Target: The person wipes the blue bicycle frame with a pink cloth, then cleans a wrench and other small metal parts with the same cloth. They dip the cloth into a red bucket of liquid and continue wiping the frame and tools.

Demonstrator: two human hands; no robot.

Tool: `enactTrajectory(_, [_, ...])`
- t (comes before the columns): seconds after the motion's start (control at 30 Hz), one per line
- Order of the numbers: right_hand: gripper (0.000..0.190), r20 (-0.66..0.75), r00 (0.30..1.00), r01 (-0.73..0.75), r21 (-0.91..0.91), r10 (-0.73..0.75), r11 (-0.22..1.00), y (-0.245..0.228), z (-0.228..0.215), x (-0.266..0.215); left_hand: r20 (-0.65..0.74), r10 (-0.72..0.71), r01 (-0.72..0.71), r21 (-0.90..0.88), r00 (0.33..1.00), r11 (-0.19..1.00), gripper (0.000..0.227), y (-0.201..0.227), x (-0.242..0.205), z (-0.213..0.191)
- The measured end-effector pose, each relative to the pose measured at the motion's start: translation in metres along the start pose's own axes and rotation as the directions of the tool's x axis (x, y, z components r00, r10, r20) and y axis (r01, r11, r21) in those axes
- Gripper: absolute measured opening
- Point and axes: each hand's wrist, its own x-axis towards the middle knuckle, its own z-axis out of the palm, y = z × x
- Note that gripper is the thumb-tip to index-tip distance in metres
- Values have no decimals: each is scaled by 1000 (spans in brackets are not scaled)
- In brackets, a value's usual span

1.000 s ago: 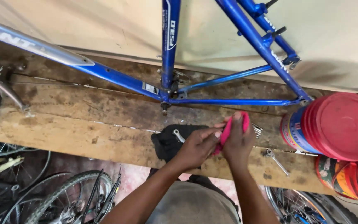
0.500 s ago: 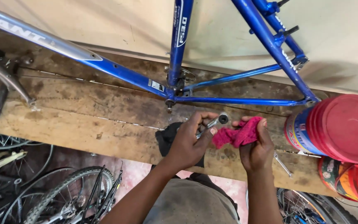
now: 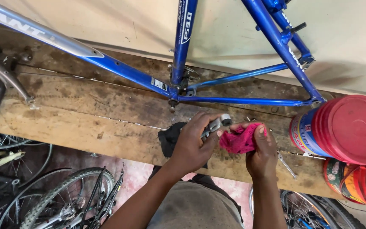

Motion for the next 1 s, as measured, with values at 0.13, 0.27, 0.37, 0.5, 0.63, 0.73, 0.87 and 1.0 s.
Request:
enactTrajectory(0.13, [46,151,983,72,196,-102,978,-16,20,-3,-3,-217,213,-171,976,962,38,-44,-8,11])
enactTrajectory(0.27, [48,284,932,18,585,-226,811,-22,21,3,-59,-508,444,-406,859,799,42,-90,-9,14])
enactTrajectory(0.37, [48,298,913,20,651,-280,759,-28,23,5,17,-631,562,-473,776,679,52,-104,-12,13])
enactTrajectory(0.5, [51,334,887,22,659,-320,752,-31,33,7,269,-646,650,-596,715,471,34,-113,-23,17])
enactTrajectory(0.63, [52,334,894,8,654,-298,757,-28,34,1,261,-584,585,-655,769,478,28,-138,-20,26])
enactTrajectory(0.73, [51,338,895,-4,658,-290,753,-18,17,2,183,-573,517,-696,799,499,32,-138,-15,18])
enactTrajectory(0.87, [47,307,913,-26,701,-269,713,-22,8,0,249,-603,609,-603,758,516,33,-114,-18,13])
enactTrajectory(1.0, [48,341,898,-78,744,-278,663,-30,16,2,387,-618,696,-600,684,394,33,-137,-30,36])
